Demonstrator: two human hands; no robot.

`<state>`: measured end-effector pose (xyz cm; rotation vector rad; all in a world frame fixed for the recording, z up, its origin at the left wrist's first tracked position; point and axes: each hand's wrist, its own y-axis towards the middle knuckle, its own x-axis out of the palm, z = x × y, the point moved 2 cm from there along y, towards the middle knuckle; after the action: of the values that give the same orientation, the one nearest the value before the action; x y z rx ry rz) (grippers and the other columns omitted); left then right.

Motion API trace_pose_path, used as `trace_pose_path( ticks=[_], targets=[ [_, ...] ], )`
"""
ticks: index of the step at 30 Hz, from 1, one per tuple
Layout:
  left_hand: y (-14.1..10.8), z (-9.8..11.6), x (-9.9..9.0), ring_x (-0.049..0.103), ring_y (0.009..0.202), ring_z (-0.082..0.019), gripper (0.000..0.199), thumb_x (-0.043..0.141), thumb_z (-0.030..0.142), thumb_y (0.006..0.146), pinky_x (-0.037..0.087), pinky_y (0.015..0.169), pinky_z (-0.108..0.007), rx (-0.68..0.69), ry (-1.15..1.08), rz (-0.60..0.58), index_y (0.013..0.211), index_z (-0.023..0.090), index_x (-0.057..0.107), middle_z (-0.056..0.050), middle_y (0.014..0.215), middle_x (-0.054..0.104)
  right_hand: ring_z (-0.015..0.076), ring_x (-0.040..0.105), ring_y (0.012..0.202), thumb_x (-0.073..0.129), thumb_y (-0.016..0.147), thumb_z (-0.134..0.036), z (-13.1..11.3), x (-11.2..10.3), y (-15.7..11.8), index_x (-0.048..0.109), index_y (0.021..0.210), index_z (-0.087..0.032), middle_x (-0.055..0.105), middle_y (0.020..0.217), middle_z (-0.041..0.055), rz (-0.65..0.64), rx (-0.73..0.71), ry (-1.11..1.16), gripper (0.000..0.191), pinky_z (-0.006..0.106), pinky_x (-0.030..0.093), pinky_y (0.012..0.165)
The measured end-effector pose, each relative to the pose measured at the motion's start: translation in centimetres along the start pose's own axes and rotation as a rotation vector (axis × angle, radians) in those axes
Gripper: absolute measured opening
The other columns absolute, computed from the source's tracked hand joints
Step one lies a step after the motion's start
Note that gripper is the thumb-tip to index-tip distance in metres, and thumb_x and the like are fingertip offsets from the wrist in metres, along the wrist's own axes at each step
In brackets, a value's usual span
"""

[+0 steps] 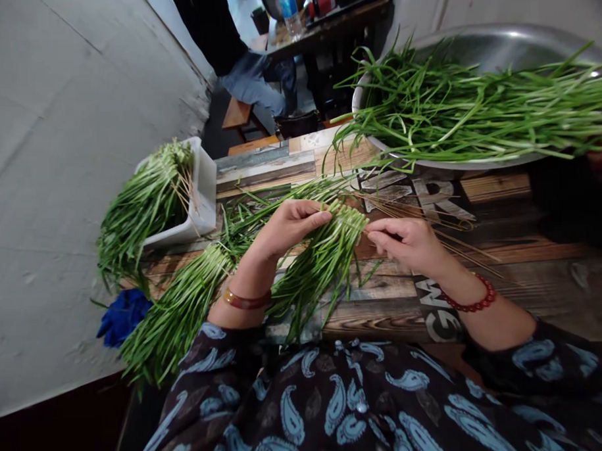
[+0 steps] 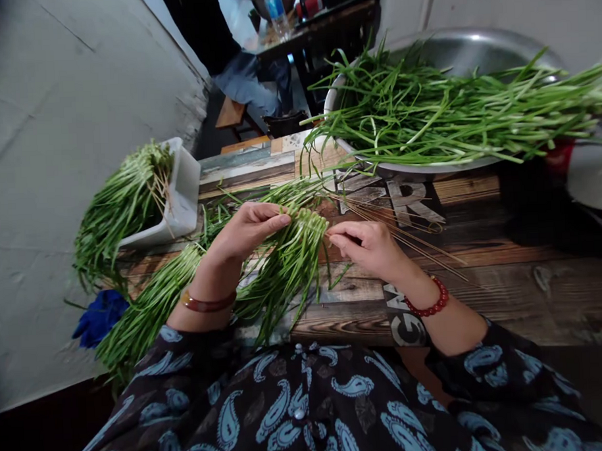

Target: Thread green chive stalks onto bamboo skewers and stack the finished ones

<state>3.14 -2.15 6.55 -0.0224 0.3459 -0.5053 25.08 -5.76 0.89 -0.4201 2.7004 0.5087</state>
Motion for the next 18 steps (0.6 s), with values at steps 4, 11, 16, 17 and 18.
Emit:
trace_pose_path(
  ticks=[4,11,16,17,18],
  targets=[
    [-0.2,0.5,0.2,0.027,0.053,-0.006,0.046,0.07,0.043,0.079,0.022,0.051,-0.022,-0.008,-0.109,0.072,0.052,0.014,0.047,0.004,0.056,0.035,0.0108,0.06,0.05,0.056,0.092,-0.025,-0.3,-0.3,-0.1,0.072,0.088,-0.017,0.067,0.06,-0.0009,0.094,-0.067,-0.041,0.018,0.023,0.047,0.054],
    [-0.8,2.0,0.9,0.025,0.052,-0.005,0.047,0.073,0.04,0.078,0.019,0.05,-0.021,0.007,-0.222,0.109,0.051,0.013,0.044,0.005,0.055,0.032,0.0146,0.065,0.06,0.056,0.092,-0.022,-1.8,-0.5,0.0,0.069,0.079,-0.02,0.071,0.066,0.0004,0.218,-0.248,-0.217,0.018,0.025,0.048,0.061],
    [-2.1,3.0,0.9,0.025,0.046,-0.003,0.049,0.075,0.043,0.076,0.02,0.046,-0.02,0.011,-0.247,0.16,0.05,0.013,0.046,0.007,0.049,0.034,0.0164,0.068,0.068,0.055,0.092,-0.02,-3.2,-0.8,0.4,0.068,0.078,-0.02,0.074,0.076,0.0021,0.24,-0.329,-0.282,0.019,0.026,0.048,0.065],
    [-2.5,3.2,0.8,0.028,0.046,-0.003,0.048,0.075,0.042,0.076,0.023,0.046,-0.019,0.016,-0.252,0.158,0.05,0.013,0.047,0.006,0.049,0.036,0.0168,0.068,0.069,0.055,0.092,-0.02,-3.6,-1.0,0.5,0.068,0.078,-0.02,0.074,0.078,0.0024,0.234,-0.343,-0.285,0.019,0.027,0.048,0.066],
    [-2.9,3.5,0.7,0.033,0.046,-0.004,0.045,0.075,0.042,0.076,0.027,0.047,-0.019,0.023,-0.258,0.149,0.052,0.013,0.052,0.005,0.049,0.042,0.0171,0.068,0.07,0.055,0.092,-0.02,-3.9,-1.2,0.7,0.068,0.078,-0.02,0.074,0.078,0.0025,0.221,-0.352,-0.287,0.019,0.027,0.048,0.066]
  ],
)
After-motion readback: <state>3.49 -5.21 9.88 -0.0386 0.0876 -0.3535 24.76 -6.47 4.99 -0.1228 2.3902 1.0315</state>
